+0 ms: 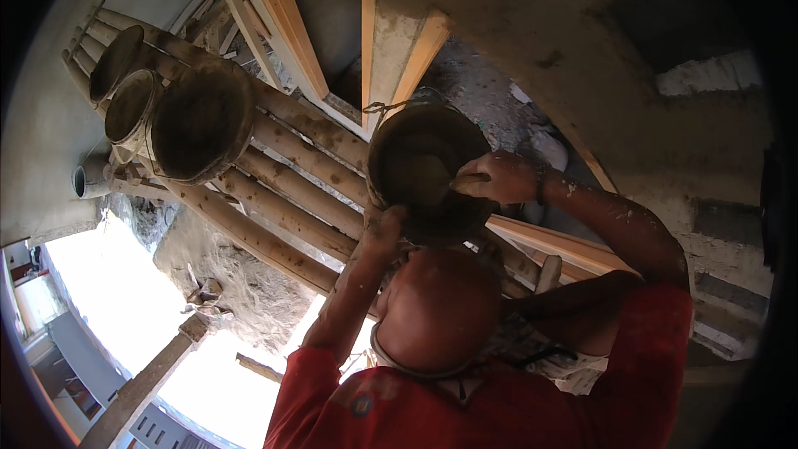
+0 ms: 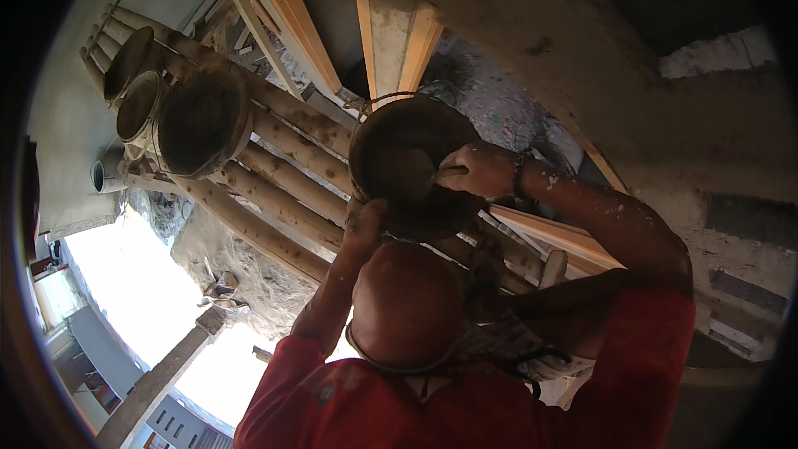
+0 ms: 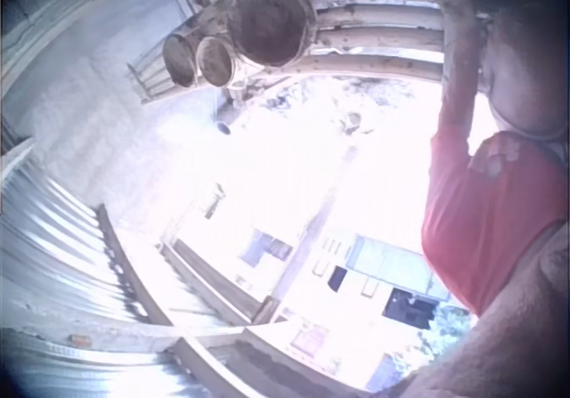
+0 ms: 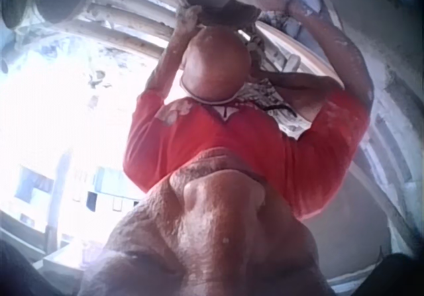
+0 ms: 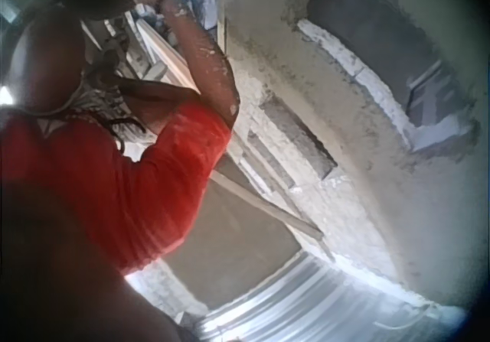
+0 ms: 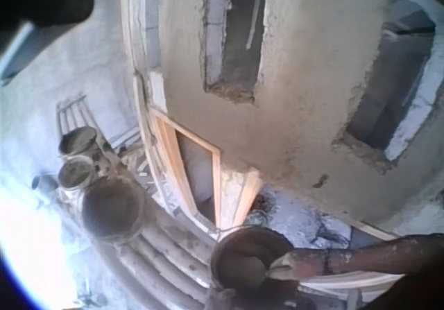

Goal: The person uses a trowel to apply wet cement from a bucket onto a wall and then uses a long wooden board to smooth the surface across the top of a window frame.

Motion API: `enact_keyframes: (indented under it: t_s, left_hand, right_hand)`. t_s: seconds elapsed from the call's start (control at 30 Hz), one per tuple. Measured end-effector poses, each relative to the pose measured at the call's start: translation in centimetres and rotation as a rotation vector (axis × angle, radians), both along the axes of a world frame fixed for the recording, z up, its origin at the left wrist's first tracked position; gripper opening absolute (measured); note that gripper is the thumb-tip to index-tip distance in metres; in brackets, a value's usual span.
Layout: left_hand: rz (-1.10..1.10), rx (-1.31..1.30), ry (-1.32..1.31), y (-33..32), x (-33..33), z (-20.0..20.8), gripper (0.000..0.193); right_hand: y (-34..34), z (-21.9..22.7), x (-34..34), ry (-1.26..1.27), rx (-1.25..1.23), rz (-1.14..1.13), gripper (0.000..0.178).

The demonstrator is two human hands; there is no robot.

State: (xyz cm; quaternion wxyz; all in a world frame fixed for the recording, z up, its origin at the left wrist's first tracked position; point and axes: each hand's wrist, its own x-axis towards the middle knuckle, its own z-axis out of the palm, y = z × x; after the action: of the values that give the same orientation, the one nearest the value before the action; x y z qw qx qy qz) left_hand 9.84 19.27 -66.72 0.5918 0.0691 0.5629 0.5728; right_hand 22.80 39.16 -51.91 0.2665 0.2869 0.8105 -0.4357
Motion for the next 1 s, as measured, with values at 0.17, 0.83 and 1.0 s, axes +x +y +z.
enact_keyframes:
  t_s: [0.17, 0.83, 1.0]
  left_hand:
    - [0.095, 0.076, 0.031, 0.7, 0.7, 2.3, 0.029]
    - [0.015, 0.090, 0.397, 2.2, 1.4, 15.7, 0.041]
    - [0.201, 0.061, 0.106, 1.6, 2.7, 27.7, 0.041]
  right_hand:
    - [-1.2, -1.3, 1.6, 0.019, 0.652, 0.220, 0.029]
    - [0.8, 6.1, 1.9, 0.030, 0.554, 0.388, 0.019]
    - [-2.6, 19.8, 1.9, -0.001, 0.208, 0.259, 0.019]
